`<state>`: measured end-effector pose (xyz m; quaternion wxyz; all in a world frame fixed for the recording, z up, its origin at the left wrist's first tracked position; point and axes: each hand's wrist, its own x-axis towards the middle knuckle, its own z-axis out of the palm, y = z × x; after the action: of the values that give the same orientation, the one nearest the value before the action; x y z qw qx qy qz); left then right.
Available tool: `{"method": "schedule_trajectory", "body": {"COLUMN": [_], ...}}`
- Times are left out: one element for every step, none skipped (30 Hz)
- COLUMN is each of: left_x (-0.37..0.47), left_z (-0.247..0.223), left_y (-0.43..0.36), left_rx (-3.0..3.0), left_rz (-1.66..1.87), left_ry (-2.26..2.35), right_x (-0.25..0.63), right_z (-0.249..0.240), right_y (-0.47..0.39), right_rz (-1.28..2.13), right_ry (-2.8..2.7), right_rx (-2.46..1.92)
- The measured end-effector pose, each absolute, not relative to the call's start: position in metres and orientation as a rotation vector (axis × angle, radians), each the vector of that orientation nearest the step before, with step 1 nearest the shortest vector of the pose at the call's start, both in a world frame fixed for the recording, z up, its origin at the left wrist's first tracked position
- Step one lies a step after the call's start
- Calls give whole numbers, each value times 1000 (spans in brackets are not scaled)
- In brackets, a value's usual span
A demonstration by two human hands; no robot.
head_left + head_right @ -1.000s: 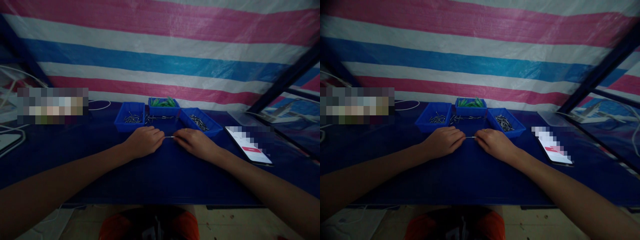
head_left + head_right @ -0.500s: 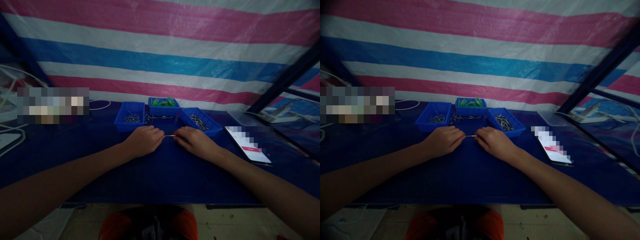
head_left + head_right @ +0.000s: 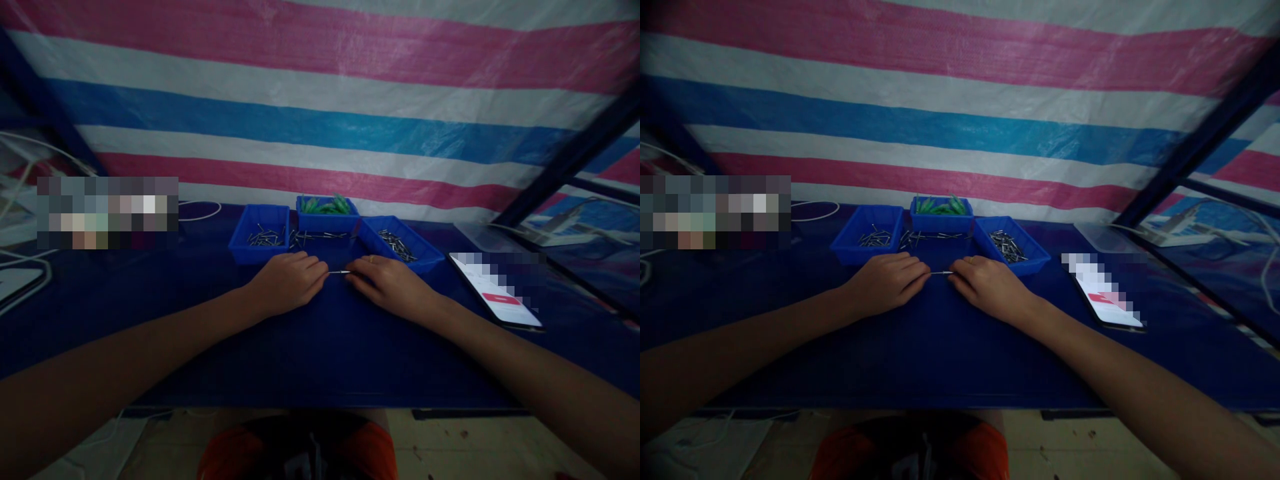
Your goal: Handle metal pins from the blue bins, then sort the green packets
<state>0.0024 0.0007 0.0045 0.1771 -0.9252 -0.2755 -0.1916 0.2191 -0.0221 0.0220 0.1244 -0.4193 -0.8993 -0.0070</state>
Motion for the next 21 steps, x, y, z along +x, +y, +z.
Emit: {"method": "schedule_trajectory", "body": {"left_x": [3,3,3,3,3,3,3,3,3,3,3,3,3,3,3,3,2,2,2,2,2], "left_z": [5,5,4,4,4,4,4,4,4,4,5,5,5,5,5,5,5,4,4,4,3], "left_y": [1,1,1,1,1,1,1,1,1,1,1,1,1,1,1,1,1,1,1,1,1], "left_rx": [-2617,-2616,-2617,-2617,-2618,-2620,-2624,-2629,-2635,-2642,-2647,-2649,-2649,-2648,-2646,-2644,-2643,-2641,-2640,-2638,-2635], "left_rz": [-546,-547,-545,-542,-538,-536,-537,-541,-547,-553,-556,-558,-555,-551,-544,-536,-528,-521,-516,-514,-517], "left_ry": [-778,-777,-777,-778,-782,-785,-789,-792,-795,-797,-797,-793,-789,-783,-778,-776,-776,-779,-782,-783,-782], "right_x": [220,220,220,220,221,221,220,220,220,219,219,219,218,218,218,218,218,218,218,219,219], "right_z": [22,22,22,21,21,21,21,20,20,20,20,20,20,20,20,21,21,22,22,22,22], "right_y": [-22,-22,-22,-22,-22,-22,-21,-21,-21,-21,-21,-21,-21,-21,-21,-21,-21,-22,-22,-22,-22], "right_rz": [-34,-44,-50,-53,-54,-53,-52,-47,-39,-31,-25,-20,-17,-14,-12,-6,2,11,16,17,10], "right_ry": [-2614,-2611,-2612,-2616,-2623,-2631,-2636,-2640,-2641,-2642,-2643,-2643,-2644,-2645,-2644,-2644,-2644,-2645,-2644,-2644,-2643], "right_rx": [-1219,-1215,-1212,-1210,-1209,-1209,-1209,-1209,-1211,-1214,-1218,-1222,-1224,-1223,-1222,-1222,-1223,-1225,-1227,-1228,-1229]}}
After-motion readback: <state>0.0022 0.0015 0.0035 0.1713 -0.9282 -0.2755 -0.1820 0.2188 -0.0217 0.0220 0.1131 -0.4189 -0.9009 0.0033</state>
